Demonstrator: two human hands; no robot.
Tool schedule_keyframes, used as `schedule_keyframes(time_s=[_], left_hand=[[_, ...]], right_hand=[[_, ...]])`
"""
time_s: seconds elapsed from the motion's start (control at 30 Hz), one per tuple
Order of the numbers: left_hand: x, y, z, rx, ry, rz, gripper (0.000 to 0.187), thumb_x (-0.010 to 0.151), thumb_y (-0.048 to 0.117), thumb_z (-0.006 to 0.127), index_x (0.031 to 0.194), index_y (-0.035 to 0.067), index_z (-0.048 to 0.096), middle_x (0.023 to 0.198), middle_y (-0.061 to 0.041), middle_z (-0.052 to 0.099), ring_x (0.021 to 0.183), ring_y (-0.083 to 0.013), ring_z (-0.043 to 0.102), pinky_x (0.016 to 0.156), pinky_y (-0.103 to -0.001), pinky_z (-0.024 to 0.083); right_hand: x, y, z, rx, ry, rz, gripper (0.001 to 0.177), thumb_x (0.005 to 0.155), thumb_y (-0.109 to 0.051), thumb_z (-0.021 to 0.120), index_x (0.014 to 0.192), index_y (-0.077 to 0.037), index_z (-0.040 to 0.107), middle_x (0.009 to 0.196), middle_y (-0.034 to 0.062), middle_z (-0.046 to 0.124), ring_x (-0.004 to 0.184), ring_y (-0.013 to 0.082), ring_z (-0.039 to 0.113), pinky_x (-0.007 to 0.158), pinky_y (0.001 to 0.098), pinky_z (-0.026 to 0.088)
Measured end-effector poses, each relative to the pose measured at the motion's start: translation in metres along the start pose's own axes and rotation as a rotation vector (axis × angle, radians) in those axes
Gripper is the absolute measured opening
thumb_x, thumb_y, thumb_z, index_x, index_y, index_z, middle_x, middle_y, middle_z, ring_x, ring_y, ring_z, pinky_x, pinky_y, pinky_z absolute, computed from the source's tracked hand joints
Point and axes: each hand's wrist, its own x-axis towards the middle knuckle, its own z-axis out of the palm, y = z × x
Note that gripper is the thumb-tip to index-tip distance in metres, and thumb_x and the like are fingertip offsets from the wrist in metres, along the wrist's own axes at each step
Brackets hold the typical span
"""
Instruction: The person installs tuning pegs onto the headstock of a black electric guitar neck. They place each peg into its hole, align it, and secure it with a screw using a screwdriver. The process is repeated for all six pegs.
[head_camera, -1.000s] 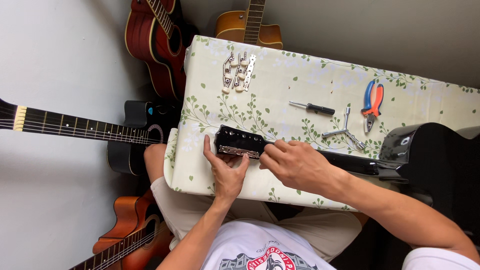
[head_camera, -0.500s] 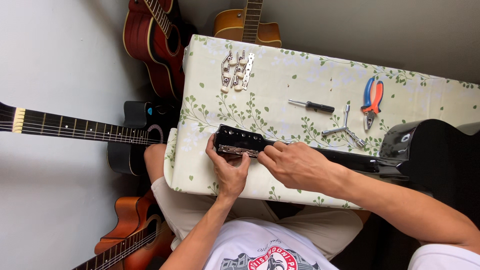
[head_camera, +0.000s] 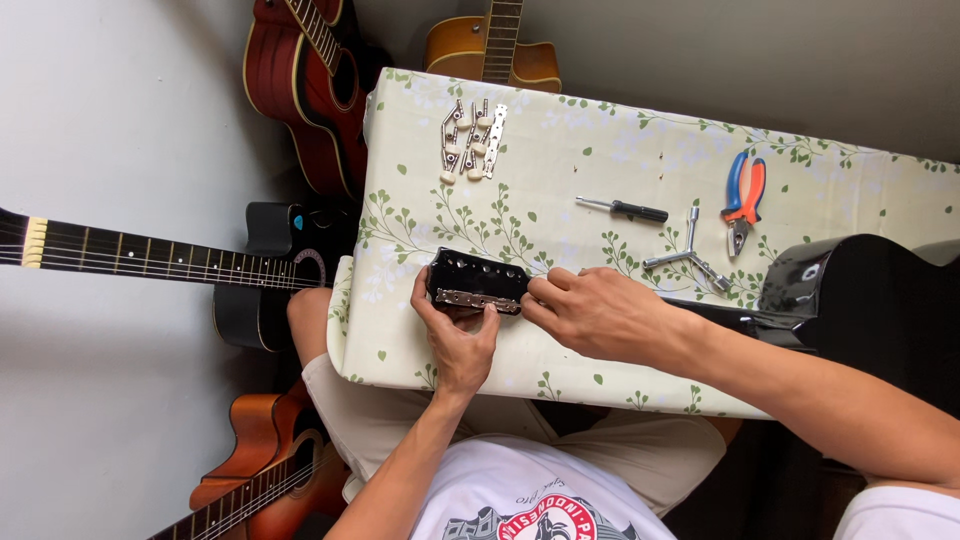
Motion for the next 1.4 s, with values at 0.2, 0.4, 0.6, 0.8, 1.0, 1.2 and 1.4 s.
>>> schedule_keyframes(time_s=[0.2,0.4,0.6,0.8,1.0,1.2,1.4], left_hand=[[0.000,-0.005,-0.001,0.018,0.007,0.033,0.089,0.069,0.000,0.069,0.144,0.008,0.021,0.125,-0.025,0.045,0.093,-0.0329,0.063,0.077,-0.035,0.060],[0.001,-0.012,-0.001,0.028,0.008,0.027,0.090,0.070,0.000,0.070,0.144,0.009,0.021,0.127,-0.024,0.045,0.094,-0.0331,0.064,0.079,-0.034,0.059],[0.001,0.006,-0.007,-0.002,-0.065,0.001,0.087,0.074,0.003,0.069,0.145,0.009,0.019,0.123,-0.025,0.047,0.097,-0.0334,0.065,0.084,-0.035,0.059],[0.003,0.005,-0.021,-0.143,-0.193,0.067,0.083,0.079,0.003,0.067,0.145,0.003,0.017,0.109,-0.020,0.053,0.093,-0.0251,0.065,0.084,-0.033,0.059],[0.007,0.021,-0.024,-0.216,-0.289,0.227,0.074,0.085,0.006,0.063,0.145,0.002,0.021,0.105,-0.018,0.060,0.093,-0.0235,0.067,0.084,-0.035,0.059],[0.011,0.041,-0.022,-0.225,-0.356,0.313,0.073,0.087,0.006,0.062,0.146,0.001,0.020,0.101,-0.020,0.062,0.092,-0.0259,0.068,0.084,-0.036,0.059],[0.005,0.044,-0.024,-0.234,-0.364,0.310,0.070,0.087,0.006,0.061,0.146,0.001,0.022,0.100,-0.020,0.063,0.089,-0.0254,0.069,0.083,-0.036,0.060]], right_hand=[[0.002,0.002,-0.001,0.090,0.035,-0.057,0.011,0.086,-0.006,0.046,0.089,-0.007,0.057,0.073,0.0049,0.048,0.063,0.0221,0.054,0.043,0.0334,0.051],[0.008,-0.012,0.005,0.358,-0.181,0.158,0.014,0.080,-0.004,0.042,0.085,-0.004,0.055,0.066,0.0060,0.047,0.049,0.0272,0.056,0.041,0.0406,0.049],[0.013,-0.001,-0.008,0.403,-0.158,0.287,0.017,0.089,-0.015,0.045,0.086,-0.007,0.060,0.066,0.0057,0.056,0.055,0.0265,0.063,0.043,0.0405,0.051],[-0.033,-0.005,0.012,0.938,0.457,0.775,0.012,0.086,-0.013,0.065,0.096,-0.015,0.072,0.070,-0.0005,0.071,0.063,0.0104,0.065,0.056,0.0208,0.049],[-0.076,-0.054,0.057,1.560,0.696,0.926,0.021,0.071,0.007,0.073,0.091,0.002,0.070,0.080,0.0160,0.075,0.075,0.0185,0.071,0.062,0.0294,0.059],[-0.066,-0.091,0.093,0.625,0.266,1.092,0.012,0.084,-0.026,0.065,0.088,-0.018,0.056,0.052,0.0011,0.059,0.047,0.0244,0.062,0.050,0.0348,0.049],[-0.044,-0.079,0.106,0.189,0.486,1.060,0.016,0.083,-0.033,0.070,0.077,-0.019,0.064,0.042,-0.0012,0.054,0.041,0.0191,0.060,0.043,0.0300,0.048]])
